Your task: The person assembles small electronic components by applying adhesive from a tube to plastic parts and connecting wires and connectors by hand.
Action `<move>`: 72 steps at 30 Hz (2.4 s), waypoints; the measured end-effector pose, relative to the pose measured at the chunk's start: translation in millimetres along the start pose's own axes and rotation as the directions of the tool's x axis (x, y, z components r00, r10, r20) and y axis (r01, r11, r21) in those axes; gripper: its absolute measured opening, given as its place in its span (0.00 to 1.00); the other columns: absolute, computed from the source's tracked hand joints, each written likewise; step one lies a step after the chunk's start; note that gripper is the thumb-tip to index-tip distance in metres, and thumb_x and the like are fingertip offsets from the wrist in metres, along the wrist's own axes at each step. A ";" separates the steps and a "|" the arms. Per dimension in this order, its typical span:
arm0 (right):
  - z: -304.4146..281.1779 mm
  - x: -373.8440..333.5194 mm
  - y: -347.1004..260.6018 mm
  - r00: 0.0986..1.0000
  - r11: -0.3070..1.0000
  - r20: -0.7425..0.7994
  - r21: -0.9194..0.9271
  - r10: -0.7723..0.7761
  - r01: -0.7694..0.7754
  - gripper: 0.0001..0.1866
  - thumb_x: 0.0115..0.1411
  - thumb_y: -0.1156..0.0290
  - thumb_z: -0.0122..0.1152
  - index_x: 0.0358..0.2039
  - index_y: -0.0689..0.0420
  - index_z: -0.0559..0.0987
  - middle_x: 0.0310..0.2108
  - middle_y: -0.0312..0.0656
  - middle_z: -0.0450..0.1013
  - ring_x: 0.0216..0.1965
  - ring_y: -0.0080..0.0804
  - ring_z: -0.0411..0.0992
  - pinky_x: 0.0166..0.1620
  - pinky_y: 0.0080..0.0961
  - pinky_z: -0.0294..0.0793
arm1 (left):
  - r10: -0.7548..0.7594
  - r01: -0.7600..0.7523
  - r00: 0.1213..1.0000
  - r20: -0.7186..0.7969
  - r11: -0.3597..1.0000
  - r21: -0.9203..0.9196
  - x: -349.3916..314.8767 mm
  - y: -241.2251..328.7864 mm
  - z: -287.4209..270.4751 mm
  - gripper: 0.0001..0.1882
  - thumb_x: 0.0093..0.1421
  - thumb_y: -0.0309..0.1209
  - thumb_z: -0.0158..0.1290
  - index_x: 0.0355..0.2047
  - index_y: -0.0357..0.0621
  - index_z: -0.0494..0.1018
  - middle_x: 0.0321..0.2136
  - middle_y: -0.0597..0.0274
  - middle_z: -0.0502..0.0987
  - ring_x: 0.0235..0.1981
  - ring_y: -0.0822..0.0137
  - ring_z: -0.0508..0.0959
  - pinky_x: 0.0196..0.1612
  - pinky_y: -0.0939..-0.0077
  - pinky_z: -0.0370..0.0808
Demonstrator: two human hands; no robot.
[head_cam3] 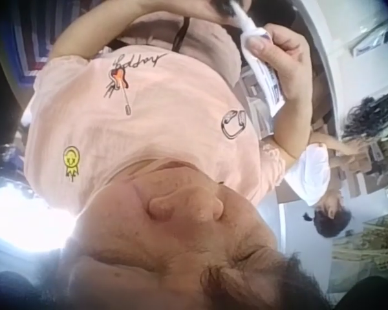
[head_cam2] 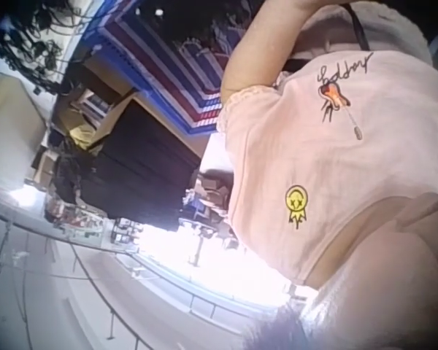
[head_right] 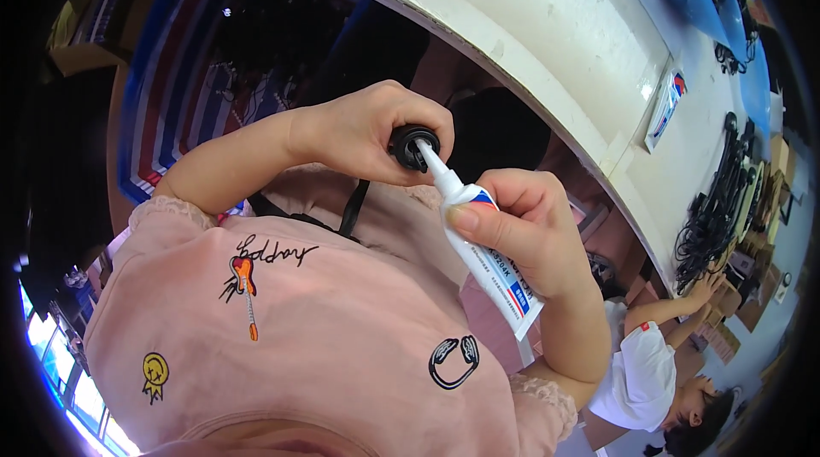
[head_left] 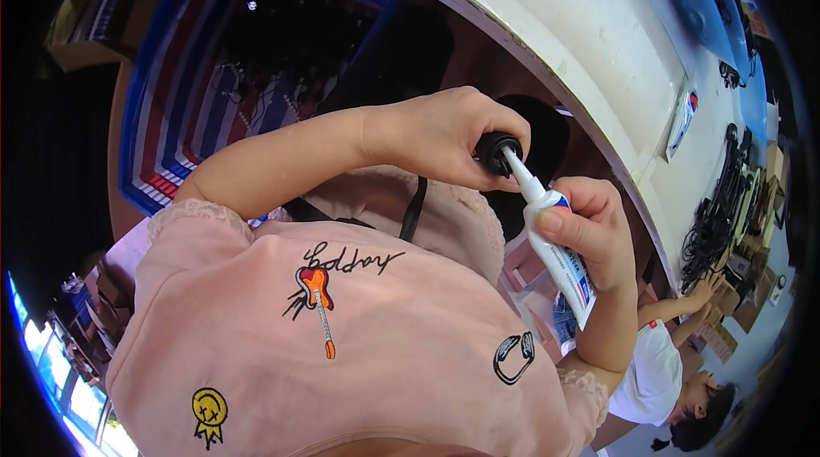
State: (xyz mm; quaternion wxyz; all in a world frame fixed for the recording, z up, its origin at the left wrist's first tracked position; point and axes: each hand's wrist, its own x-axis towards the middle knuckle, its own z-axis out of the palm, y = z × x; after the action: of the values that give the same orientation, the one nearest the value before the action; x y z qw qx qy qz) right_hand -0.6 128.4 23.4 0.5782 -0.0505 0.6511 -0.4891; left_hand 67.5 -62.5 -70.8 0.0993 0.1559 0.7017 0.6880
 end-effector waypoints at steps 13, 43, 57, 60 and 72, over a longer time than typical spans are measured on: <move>-3.2 1.7 -8.5 0.992 0.981 -0.032 0.156 0.121 -0.115 0.09 0.52 0.68 0.60 0.23 0.62 0.77 0.16 0.34 0.71 0.15 0.12 0.64 0.18 0.11 0.58 | 0.003 0.000 0.999 -0.036 0.996 0.091 7.5 -9.1 2.6 0.10 0.43 0.22 0.58 0.26 0.42 0.69 0.19 0.65 0.70 0.21 0.70 0.70 0.24 0.79 0.65; -145.2 71.1 -87.4 0.481 0.415 -0.506 -0.863 -0.716 -0.288 0.19 0.57 0.55 0.51 0.29 0.61 0.74 0.22 0.43 0.71 0.25 0.35 0.68 0.31 0.29 0.66 | 0.014 0.063 0.984 0.177 0.904 -0.423 25.0 42.7 -14.3 0.21 0.51 0.28 0.50 0.46 0.34 0.63 0.32 0.63 0.66 0.34 0.76 0.64 0.38 0.82 0.62; -9.7 117.6 79.7 0.915 0.852 0.107 -0.335 -0.389 0.401 0.23 0.49 0.71 0.60 0.46 0.59 0.66 0.46 0.47 0.65 0.48 0.39 0.65 0.51 0.32 0.64 | 0.164 -0.171 0.985 -0.053 0.908 -0.383 29.4 26.6 -7.6 0.30 0.57 0.19 0.47 0.59 0.36 0.51 0.34 0.65 0.66 0.37 0.75 0.66 0.42 0.82 0.67; -0.5 132.4 91.5 0.826 0.759 0.150 -0.333 -0.544 0.560 0.18 0.50 0.72 0.58 0.43 0.60 0.69 0.41 0.46 0.68 0.45 0.34 0.67 0.47 0.30 0.67 | 0.069 -0.109 0.992 -0.106 0.886 -0.450 29.9 40.2 -4.8 0.29 0.57 0.20 0.48 0.58 0.36 0.53 0.33 0.66 0.66 0.37 0.76 0.67 0.41 0.83 0.67; -9.8 146.6 138.3 0.704 0.549 0.091 -0.561 -0.704 0.620 0.11 0.56 0.69 0.51 0.40 0.55 0.73 0.38 0.47 0.73 0.41 0.44 0.71 0.44 0.32 0.70 | 0.079 -0.107 0.979 -0.188 0.984 -0.145 23.2 46.5 -4.2 0.26 0.50 0.19 0.55 0.51 0.38 0.64 0.36 0.63 0.71 0.37 0.78 0.70 0.41 0.85 0.69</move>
State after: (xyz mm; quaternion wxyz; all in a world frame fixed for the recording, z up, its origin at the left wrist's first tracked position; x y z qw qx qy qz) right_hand 12.9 113.0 -177.4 0.2606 -0.4214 0.7348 -0.4631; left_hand 48.2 -57.9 -22.5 0.0143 0.1172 0.6442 0.7557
